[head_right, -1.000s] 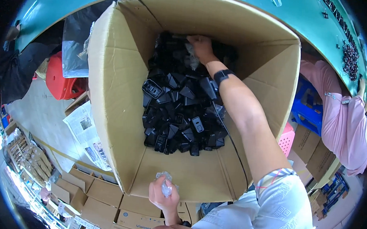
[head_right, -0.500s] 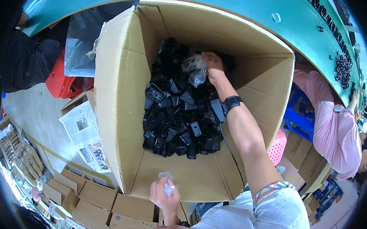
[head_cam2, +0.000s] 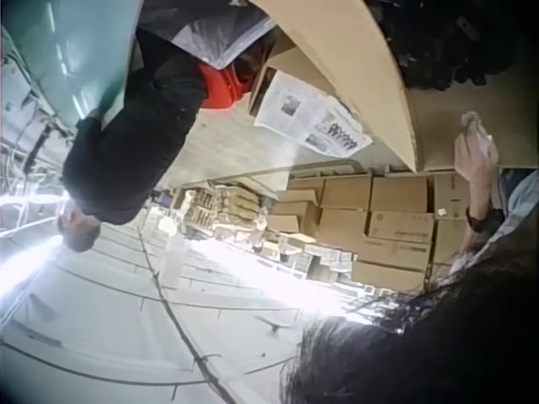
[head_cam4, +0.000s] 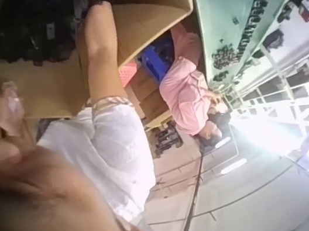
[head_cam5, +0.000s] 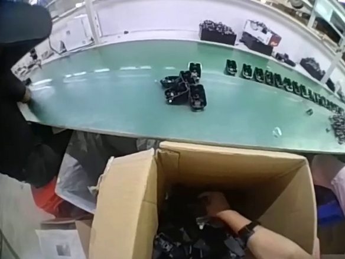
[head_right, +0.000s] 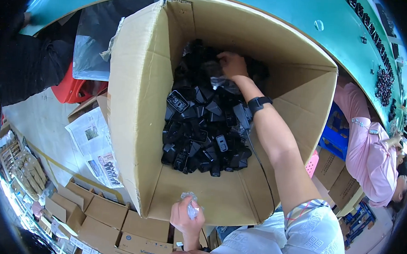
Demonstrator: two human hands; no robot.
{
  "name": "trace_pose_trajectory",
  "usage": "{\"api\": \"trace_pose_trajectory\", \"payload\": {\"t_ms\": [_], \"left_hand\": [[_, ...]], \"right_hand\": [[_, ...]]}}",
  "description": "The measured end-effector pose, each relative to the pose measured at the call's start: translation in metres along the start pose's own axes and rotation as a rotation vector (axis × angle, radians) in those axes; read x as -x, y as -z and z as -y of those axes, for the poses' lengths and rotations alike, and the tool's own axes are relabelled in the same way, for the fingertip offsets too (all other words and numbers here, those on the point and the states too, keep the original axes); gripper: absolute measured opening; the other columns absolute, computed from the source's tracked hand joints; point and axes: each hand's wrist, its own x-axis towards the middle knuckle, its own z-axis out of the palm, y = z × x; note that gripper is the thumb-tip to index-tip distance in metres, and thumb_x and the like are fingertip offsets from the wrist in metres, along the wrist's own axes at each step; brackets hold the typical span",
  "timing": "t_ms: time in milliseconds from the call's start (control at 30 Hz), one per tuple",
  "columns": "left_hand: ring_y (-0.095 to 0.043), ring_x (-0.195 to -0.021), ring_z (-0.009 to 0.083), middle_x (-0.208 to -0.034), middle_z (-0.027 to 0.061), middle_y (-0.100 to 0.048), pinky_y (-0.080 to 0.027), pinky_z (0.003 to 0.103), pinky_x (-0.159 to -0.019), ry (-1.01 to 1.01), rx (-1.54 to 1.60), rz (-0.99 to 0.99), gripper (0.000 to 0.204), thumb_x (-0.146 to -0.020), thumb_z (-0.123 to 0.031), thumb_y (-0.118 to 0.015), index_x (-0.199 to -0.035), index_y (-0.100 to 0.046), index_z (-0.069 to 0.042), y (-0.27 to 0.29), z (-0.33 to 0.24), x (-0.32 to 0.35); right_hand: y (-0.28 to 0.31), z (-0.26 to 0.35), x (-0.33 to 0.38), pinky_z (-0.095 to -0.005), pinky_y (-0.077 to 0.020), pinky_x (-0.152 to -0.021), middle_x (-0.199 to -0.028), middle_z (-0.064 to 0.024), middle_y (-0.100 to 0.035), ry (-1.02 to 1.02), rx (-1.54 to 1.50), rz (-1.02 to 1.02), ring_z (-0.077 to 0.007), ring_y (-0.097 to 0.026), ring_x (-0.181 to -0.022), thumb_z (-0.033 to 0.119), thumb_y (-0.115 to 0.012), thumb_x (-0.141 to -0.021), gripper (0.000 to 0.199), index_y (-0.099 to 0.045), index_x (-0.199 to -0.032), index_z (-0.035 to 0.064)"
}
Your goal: The person sorts through a large box of black plastic components, removing empty plastic bags and newspaper. They then pick up individual components and place them into small plastic bags one at a time.
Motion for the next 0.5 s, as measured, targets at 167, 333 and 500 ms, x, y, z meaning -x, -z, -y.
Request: {"api": "trace_pose_trajectory", "payload": {"t_ms": [167, 333, 500], "left_hand": [[-0.057, -0.065, 0.0323, -0.075, 0.0127, -0.058, -0.047, 0.04, -0.055, 0.022, -0.004, 0.017, 0.017, -0.076, -0.004, -0.062, -0.093, -0.065, -0.004, 0.005, -0.002, -0.001], [-0.057, -0.065, 0.0321, -0.075, 0.0129, -0.058, -0.047, 0.04, -0.056, 0.016, -0.003, 0.016, 0.018, -0.076, -0.005, -0.062, -0.093, -0.065, -0.004, 0.001, -0.002, -0.002], [-0.057, -0.066, 0.0319, -0.076, 0.0128, -0.059, -0.047, 0.04, -0.055, 0.009, -0.013, 0.013, 0.018, -0.076, -0.005, -0.062, -0.093, -0.065, -0.004, 0.003, -0.001, -0.002]], "right_hand": [[0.011, 0.015, 0.029, -0.037, -0.0502, -0.082, -0.095, -0.016, -0.068, -0.202, -0.055, 0.061, -0.0307, -0.066, -0.092, 0.04, -0.071, -0.08, 0.042, -0.065, -0.106, 0.0083], [0.0, 0.019, 0.052, -0.0389, -0.0504, -0.077, -0.09, -0.0185, -0.065, -0.147, 0.189, 0.126, -0.0358, -0.064, -0.085, 0.04, -0.073, -0.079, 0.041, -0.059, -0.096, 0.0054], [0.013, 0.025, 0.033, -0.0406, -0.0502, -0.069, -0.082, -0.0168, -0.064, 0.26, -0.118, -0.315, -0.0342, -0.063, -0.074, 0.014, -0.067, -0.075, 0.014, -0.059, -0.078, 0.0018]]}}
